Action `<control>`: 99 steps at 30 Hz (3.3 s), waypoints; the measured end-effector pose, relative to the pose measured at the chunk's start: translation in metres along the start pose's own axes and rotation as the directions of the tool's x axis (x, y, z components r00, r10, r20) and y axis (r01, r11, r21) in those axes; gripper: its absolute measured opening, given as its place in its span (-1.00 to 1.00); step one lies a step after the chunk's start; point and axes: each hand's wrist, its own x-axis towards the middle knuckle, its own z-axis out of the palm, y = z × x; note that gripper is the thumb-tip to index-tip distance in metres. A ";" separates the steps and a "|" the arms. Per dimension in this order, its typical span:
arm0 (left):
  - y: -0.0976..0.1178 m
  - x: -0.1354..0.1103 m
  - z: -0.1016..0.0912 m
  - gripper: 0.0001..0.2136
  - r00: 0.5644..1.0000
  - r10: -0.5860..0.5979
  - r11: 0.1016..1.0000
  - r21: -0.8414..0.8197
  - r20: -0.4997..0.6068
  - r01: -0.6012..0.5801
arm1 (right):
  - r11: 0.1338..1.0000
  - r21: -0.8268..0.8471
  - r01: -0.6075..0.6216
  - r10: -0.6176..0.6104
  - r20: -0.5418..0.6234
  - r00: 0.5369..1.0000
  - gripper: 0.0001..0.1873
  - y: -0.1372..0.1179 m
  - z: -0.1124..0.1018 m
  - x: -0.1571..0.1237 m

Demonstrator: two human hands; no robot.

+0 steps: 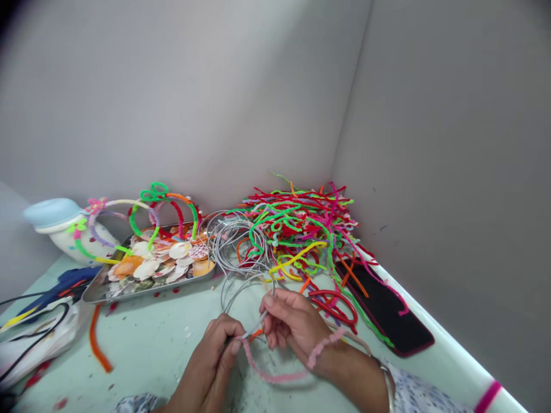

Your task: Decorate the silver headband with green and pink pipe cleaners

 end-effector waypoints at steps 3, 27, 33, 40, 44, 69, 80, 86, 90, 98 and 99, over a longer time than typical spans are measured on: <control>0.003 0.000 0.000 -0.85 1.000 -0.019 1.000 0.012 0.000 0.019 | 0.999 0.033 -0.015 0.015 -0.004 1.000 -0.60 0.001 0.000 0.002; 0.000 0.003 -0.007 -0.93 1.000 -0.001 0.989 0.146 -0.031 0.006 | 0.999 0.035 -0.021 0.018 0.065 0.998 -0.70 0.008 -0.007 0.001; 0.001 0.002 -0.009 -0.93 0.999 0.036 0.990 0.139 -0.024 -0.032 | 0.999 -0.015 -0.029 0.029 0.039 0.999 -0.72 0.002 -0.003 -0.003; 0.004 0.002 -0.008 -0.93 0.997 0.050 0.992 0.120 -0.062 -0.042 | 0.999 -0.041 -0.032 0.033 0.046 0.998 -0.69 -0.001 0.001 -0.004; 0.003 0.002 -0.009 -0.94 0.998 0.054 0.989 0.137 -0.042 -0.048 | 0.998 -0.064 0.007 -0.003 0.063 0.998 -0.70 0.001 -0.001 -0.003; 0.005 0.002 -0.007 -0.84 0.993 -0.042 0.998 0.033 -0.106 0.045 | 0.996 -0.077 0.038 -0.031 0.083 0.996 -0.68 0.005 -0.003 0.000; 0.003 0.002 -0.006 -0.78 0.991 -0.107 0.994 -0.027 -0.083 0.105 | 0.994 -0.097 0.039 -0.031 0.079 0.996 -0.65 0.005 -0.003 0.000; 0.003 0.003 -0.007 -0.80 0.989 -0.120 0.993 -0.030 -0.085 0.118 | 0.996 -0.079 0.034 -0.029 0.059 0.998 -0.66 0.005 -0.002 0.001; 0.002 0.005 -0.008 -0.84 0.994 -0.084 0.994 0.063 -0.068 0.088 | 0.998 -0.042 0.041 -0.039 0.037 0.999 -0.67 0.006 -0.002 0.001; 0.000 0.005 -0.008 -0.86 0.997 -0.068 0.990 0.122 -0.048 0.073 | 0.998 -0.023 0.053 -0.053 0.032 0.998 -0.71 0.007 -0.004 0.003; 0.000 0.005 -0.008 -0.86 0.996 -0.069 0.991 0.115 -0.047 0.074 | 0.998 -0.032 0.051 -0.050 0.035 0.998 -0.71 0.007 -0.003 0.003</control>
